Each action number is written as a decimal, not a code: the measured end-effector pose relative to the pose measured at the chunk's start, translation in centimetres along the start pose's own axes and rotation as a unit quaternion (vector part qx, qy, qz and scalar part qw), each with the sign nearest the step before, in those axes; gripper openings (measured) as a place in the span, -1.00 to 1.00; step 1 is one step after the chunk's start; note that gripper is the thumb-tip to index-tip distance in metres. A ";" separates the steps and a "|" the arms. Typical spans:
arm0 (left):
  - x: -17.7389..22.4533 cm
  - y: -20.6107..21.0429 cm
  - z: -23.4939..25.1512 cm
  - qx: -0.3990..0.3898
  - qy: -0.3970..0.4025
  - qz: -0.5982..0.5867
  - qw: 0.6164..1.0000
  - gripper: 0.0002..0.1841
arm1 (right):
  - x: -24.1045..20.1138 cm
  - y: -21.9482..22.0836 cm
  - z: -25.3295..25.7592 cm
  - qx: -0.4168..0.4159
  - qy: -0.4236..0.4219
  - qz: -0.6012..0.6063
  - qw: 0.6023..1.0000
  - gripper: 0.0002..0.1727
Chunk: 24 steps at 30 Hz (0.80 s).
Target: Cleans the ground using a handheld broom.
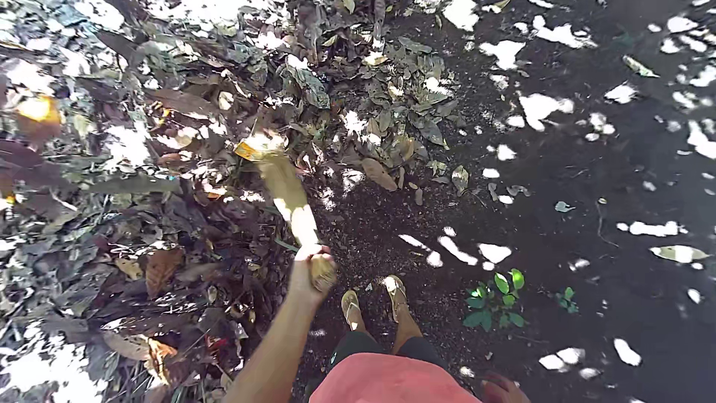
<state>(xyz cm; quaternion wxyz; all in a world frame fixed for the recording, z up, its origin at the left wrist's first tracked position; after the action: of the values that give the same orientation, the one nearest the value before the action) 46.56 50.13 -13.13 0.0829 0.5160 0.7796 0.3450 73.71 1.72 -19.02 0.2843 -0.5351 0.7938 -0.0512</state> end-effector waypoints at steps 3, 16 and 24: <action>-5.8 -0.4 1.4 -0.009 -0.126 0.000 0.992 -0.80 | -0.8 -0.2 1.3 0.027 -0.028 0.011 0.999 -0.39; 5.1 -10.8 4.5 0.198 0.203 0.179 0.942 -0.69 | 2.0 2.5 -1.4 0.011 -0.029 0.017 0.999 -0.40; -8.2 -5.1 -2.7 -0.044 -0.004 0.038 0.998 -0.69 | -2.6 3.0 1.2 -0.013 -0.060 -0.024 0.998 -0.38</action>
<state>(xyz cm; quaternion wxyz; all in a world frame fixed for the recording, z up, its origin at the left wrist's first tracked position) 45.13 40.63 -16.14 0.0953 0.5421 0.7433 0.3801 72.58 5.51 -20.18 0.3235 -0.5596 0.7628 -0.0156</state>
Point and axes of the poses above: each hand's wrist, its own z-axis towards the middle knuckle, its own y-axis out of the palm, x = y × z, the point moved 5 cm from there along z, towards the middle knuckle, and after that the axes turned 9 degrees about -y, right-handed, at the moved point
